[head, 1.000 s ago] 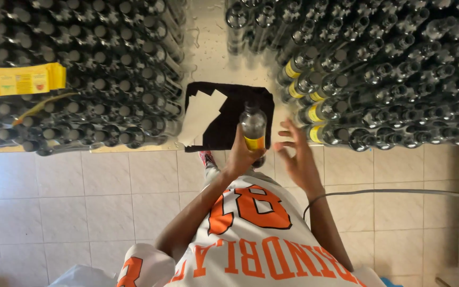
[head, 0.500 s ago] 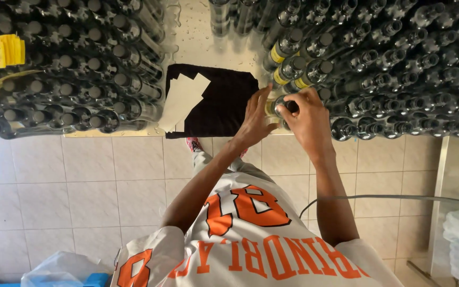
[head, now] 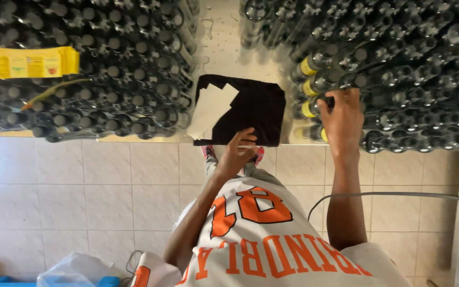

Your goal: The person is applying labels to plastic bottles and cleaning the sole of a black shoe using a cloth and liquid.

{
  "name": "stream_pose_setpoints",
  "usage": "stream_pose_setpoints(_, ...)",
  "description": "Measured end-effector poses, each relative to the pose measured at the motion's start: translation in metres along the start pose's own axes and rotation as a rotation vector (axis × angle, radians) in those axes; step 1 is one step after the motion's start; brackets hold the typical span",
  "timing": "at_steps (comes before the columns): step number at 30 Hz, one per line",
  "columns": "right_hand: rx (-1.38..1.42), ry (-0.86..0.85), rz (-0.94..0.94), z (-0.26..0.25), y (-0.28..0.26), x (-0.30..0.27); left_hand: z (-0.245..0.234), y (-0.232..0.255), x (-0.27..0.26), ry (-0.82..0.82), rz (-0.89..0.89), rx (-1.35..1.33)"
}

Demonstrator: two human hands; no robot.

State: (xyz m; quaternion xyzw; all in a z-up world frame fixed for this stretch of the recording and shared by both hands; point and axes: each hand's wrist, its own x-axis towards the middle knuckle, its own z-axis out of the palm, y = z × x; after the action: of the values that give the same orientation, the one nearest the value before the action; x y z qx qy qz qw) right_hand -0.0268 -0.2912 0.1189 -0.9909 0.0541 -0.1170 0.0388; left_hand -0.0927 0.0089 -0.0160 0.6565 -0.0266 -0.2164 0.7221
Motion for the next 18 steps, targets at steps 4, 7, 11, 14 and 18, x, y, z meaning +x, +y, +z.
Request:
stream_pose_setpoints(4, -0.102, -0.12, 0.075, -0.024, -0.031, 0.003, -0.038, 0.071, -0.022, -0.071, 0.053, 0.036)
stream_pose_setpoints(7, -0.09, -0.003, 0.035, -0.021, -0.062, 0.019, -0.071, 0.141, -0.039, -0.109, 0.21, -0.038)
stream_pose_setpoints(11, 0.127, 0.105, -0.237, 0.006, -0.127, 0.069, -0.129, 0.22, -0.086, -0.316, 0.467, -0.133)
stream_pose_setpoints(14, 0.308, 0.011, -0.297, 0.026, -0.179, 0.133, -0.177, 0.256, -0.114, -0.439, 0.525, -0.146)
stream_pose_setpoints(18, 0.392, -0.024, -0.402, 0.065, -0.221, 0.237, -0.219, 0.291, -0.156, -0.485, 0.494, -0.182)
